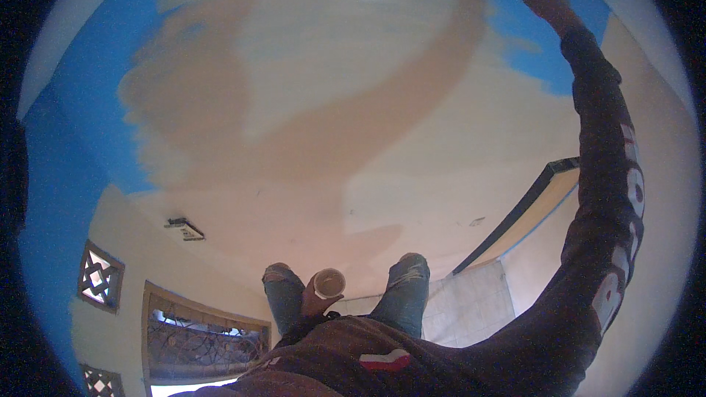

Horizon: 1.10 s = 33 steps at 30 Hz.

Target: The person paints a ceiling with white paint using a small brush and a handheld cup. They repeatedly dip the brush into the cup and apply paint to the ceiling surface, working across different sections.

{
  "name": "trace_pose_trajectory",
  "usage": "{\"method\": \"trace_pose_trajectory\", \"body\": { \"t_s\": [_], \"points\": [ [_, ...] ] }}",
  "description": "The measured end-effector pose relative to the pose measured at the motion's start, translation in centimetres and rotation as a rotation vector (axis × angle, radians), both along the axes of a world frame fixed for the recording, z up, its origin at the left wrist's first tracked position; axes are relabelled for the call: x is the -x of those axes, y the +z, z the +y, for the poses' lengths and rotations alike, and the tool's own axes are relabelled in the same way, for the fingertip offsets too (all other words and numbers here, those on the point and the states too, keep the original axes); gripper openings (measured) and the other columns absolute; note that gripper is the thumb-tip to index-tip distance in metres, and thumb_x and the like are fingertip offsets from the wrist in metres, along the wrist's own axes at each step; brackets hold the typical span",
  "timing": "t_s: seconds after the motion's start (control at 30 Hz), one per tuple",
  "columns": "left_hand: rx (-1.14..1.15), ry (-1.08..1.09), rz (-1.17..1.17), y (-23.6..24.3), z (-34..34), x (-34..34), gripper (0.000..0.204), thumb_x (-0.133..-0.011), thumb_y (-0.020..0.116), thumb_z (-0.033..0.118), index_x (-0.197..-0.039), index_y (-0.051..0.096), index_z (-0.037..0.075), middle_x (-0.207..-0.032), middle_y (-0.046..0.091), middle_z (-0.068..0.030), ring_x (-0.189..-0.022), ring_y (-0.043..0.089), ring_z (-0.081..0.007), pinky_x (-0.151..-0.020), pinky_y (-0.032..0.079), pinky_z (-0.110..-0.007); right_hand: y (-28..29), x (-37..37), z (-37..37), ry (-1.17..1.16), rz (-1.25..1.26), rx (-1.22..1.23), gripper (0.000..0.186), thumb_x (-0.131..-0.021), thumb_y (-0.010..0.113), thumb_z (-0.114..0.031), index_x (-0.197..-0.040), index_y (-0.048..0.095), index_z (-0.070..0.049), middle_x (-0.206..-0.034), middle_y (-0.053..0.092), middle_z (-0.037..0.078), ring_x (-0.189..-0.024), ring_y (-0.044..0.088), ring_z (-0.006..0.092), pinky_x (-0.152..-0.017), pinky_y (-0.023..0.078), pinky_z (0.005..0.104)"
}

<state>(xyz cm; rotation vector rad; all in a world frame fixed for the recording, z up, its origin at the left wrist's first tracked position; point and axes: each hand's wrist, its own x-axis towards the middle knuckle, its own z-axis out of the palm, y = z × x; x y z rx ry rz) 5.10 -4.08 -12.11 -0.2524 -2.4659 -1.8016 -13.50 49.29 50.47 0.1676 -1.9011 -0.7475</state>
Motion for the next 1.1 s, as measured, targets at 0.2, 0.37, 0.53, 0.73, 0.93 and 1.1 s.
{"method": "trace_pose_trajectory", "body": {
  "t_s": [0.2, 0.37, 0.53, 0.73, 0.93, 1.1],
  "points": [
    [-0.002, 0.025, -0.01, -2.3, -0.3, -0.2, 0.083, -0.062, 0.097, 0.026, -0.129, 0.055, 0.003, -0.121, 0.067, -0.0156, -0.113, 0.065, -0.0271, -0.096, 0.054, -0.04, -0.5, 0.1, 6.5, 0.025, 0.139, 0.067, 0.031, -0.1, 0.054, -0.023, -0.129, 0.065, -0.016, -0.087, 0.062, 0.016, -0.082, 0.063, 0.0388, -0.072, 0.052, 0.05],
    [-0.007, 0.023, -0.03, -2.9, -0.8, 0.0, 0.083, -0.061, 0.097, 0.026, -0.129, 0.055, 0.003, -0.121, 0.067, -0.0153, -0.112, 0.065, -0.027, -0.095, 0.054, -0.04, -2.2, 2.9, 8.5, -0.016, 0.328, 0.222, 0.022, -0.093, 0.054, -0.015, -0.101, 0.069, -0.002, -0.081, 0.064, 0.019, -0.078, 0.063, 0.04, -0.07, 0.051, 0.0504],
    [-0.039, -0.029, -0.062, -3.2, 0.1, 1.3, 0.083, -0.061, 0.097, 0.026, -0.129, 0.055, 0.003, -0.12, 0.067, -0.0151, -0.112, 0.065, -0.027, -0.095, 0.054, -0.04, -2.1, 6.0, 4.3, 0.107, 0.402, 0.292, 0.01, -0.077, 0.055, -0.002, -0.083, 0.062, 0.002, -0.083, 0.062, 0.024, -0.084, 0.059, 0.0405, -0.075, 0.048, 0.0495],
    [-0.045, 0.013, -0.001, -5.0, -0.3, 1.5, 0.084, -0.06, 0.098, 0.026, -0.129, 0.055, 0.002, -0.119, 0.067, -0.0149, -0.11, 0.066, -0.0274, -0.095, 0.055, -0.04, -3.0, 8.2, -9.5, 0.298, 0.315, 0.212, 0.015, -0.077, 0.059, -0.009, -0.086, 0.062, 0.002, -0.085, 0.063, 0.022, -0.083, 0.059, 0.0388, -0.077, 0.047, 0.0478],
    [-0.007, 0.013, -0.061, -4.7, -1.0, 0.2, 0.086, -0.059, 0.098, 0.027, -0.129, 0.055, 0.002, -0.12, 0.067, -0.0156, -0.111, 0.066, -0.0278, -0.095, 0.054, -0.041, -2.4, 8.5, -20.2, 0.429, 0.355, 0.147, 0.01, -0.082, 0.054, -0.006, -0.081, 0.06, 0.001, -0.082, 0.06, 0.02, -0.082, 0.058, 0.0358, -0.075, 0.047, 0.0458],
    [-0.031, 0.032, 0.033, -5.8, -0.7, 1.0, 0.087, -0.058, 0.098, 0.029, -0.129, 0.056, 0.003, -0.12, 0.068, -0.016, -0.112, 0.065, -0.028, -0.095, 0.054, -0.041, -2.0, 6.9, -27.7, 0.445, 0.334, 0.111, 0.008, -0.082, 0.055, -0.006, -0.079, 0.06, 0.0, -0.083, 0.06, 0.02, -0.082, 0.059, 0.0342, -0.074, 0.047, 0.0433]
  ]
}}
